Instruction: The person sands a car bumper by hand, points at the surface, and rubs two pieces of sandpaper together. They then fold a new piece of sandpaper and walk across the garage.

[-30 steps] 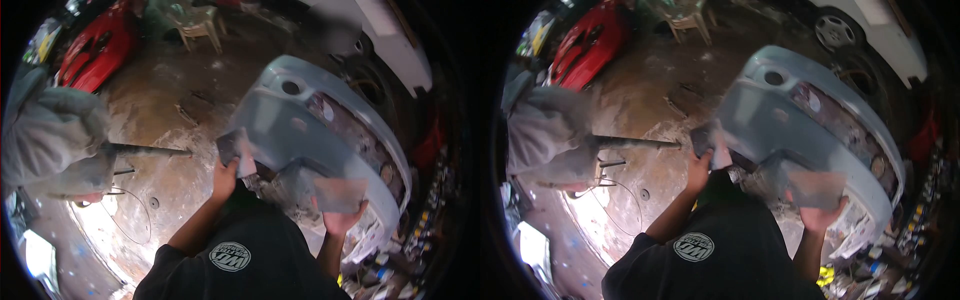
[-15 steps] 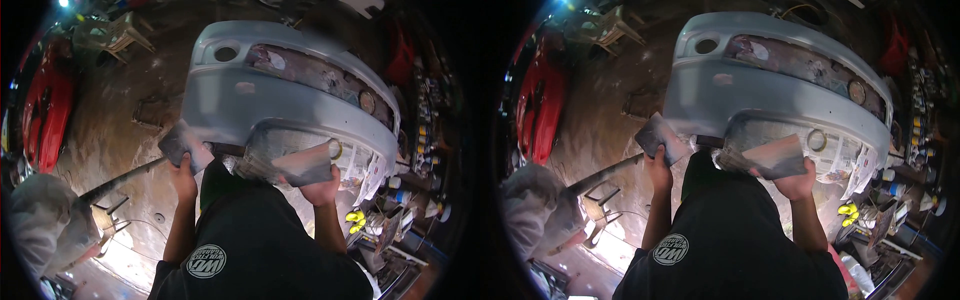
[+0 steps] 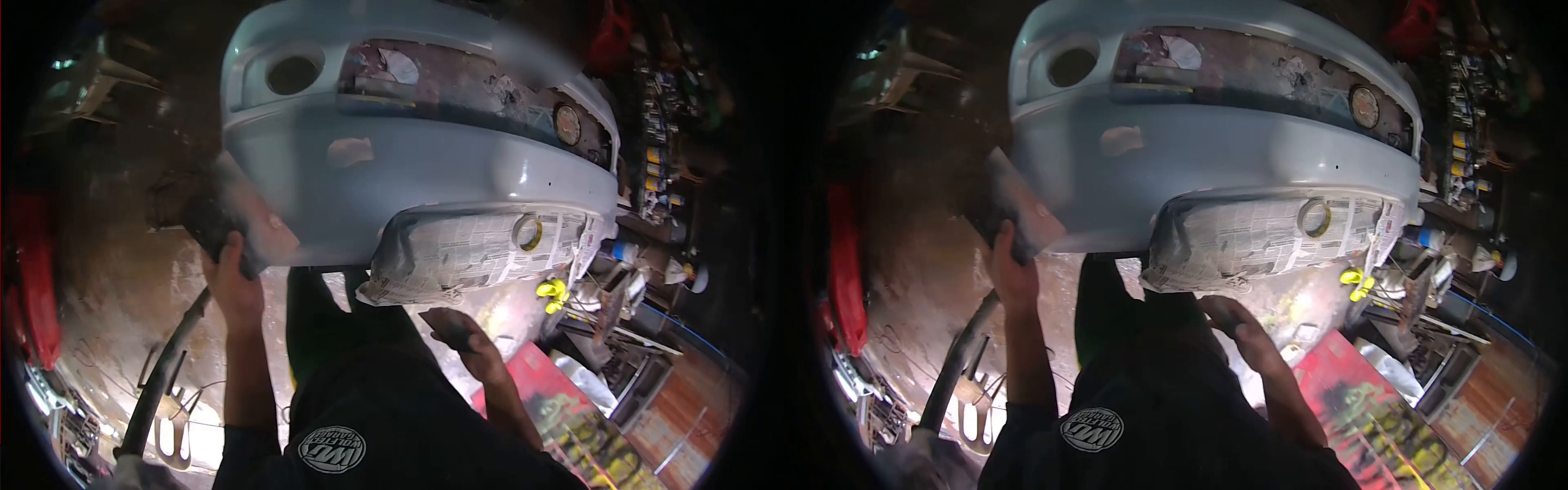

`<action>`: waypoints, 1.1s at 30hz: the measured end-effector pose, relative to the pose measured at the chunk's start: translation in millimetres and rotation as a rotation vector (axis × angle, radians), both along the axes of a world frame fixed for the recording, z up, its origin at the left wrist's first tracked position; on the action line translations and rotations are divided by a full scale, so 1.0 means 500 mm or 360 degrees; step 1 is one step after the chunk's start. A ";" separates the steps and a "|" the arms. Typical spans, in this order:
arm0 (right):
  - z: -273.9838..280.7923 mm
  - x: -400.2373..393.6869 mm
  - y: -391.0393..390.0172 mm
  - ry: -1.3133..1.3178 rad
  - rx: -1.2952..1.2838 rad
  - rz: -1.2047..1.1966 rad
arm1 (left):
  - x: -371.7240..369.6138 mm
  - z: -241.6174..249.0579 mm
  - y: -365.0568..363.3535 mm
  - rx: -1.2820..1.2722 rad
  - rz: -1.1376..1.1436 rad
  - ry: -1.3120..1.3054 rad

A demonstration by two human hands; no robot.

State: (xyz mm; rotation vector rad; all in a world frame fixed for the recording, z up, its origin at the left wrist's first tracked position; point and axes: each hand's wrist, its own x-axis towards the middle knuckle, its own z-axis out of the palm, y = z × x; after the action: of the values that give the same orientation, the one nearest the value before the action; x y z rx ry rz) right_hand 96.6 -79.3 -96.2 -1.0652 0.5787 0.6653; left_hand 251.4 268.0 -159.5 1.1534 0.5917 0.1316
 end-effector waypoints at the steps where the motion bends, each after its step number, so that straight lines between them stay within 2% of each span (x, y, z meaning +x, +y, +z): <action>1: -0.006 -0.006 0.006 -0.0010 -0.0106 0.0126 | 0.016 -0.019 0.017 -0.0059 -0.0008 0.0030; 4: 0.005 0.006 0.058 0.0034 -0.0365 0.0292 | 0.070 -0.059 0.051 -0.0289 0.0069 -0.0010; 5: 0.005 0.006 0.066 0.0034 -0.0296 0.0347 | 0.078 -0.080 0.070 -0.0354 0.0085 0.0030; 7: 0.008 0.020 0.110 0.0077 -0.0350 0.0329 | 0.091 -0.124 0.115 -0.0474 0.0108 0.0114; 10: 0.000 0.035 0.161 0.0077 -0.0500 0.0518 | 0.105 -0.158 0.168 -0.0574 0.0139 0.0227; 12: -0.024 0.019 0.186 0.0045 -0.0526 0.0547 | 0.106 -0.192 0.207 -0.0612 0.0106 0.0266; 14: -0.027 0.033 0.211 0.0025 -0.0619 0.0659 | 0.102 -0.212 0.234 -0.0362 0.0043 0.0275; 15: -0.029 0.038 0.222 0.0019 -0.0661 0.0700 | 0.103 -0.215 0.239 -0.0237 0.0010 0.0272; 17: -0.031 0.039 0.239 0.0029 -0.0693 0.0663 | 0.111 -0.209 0.245 -0.0242 0.0023 0.0328; 19: -0.030 0.043 0.251 0.0016 -0.0728 0.0653 | 0.116 -0.218 0.260 -0.0422 0.0052 0.0362; 33: -0.030 0.028 0.304 -0.0011 -0.0869 0.0680 | 0.140 -0.226 0.265 -0.0611 -0.0090 0.0435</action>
State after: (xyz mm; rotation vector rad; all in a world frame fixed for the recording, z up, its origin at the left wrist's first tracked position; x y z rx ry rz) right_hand 110.8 72.8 -111.3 -1.7308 0.5437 0.8997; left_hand 321.3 400.8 -272.6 0.8172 0.7865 -0.1855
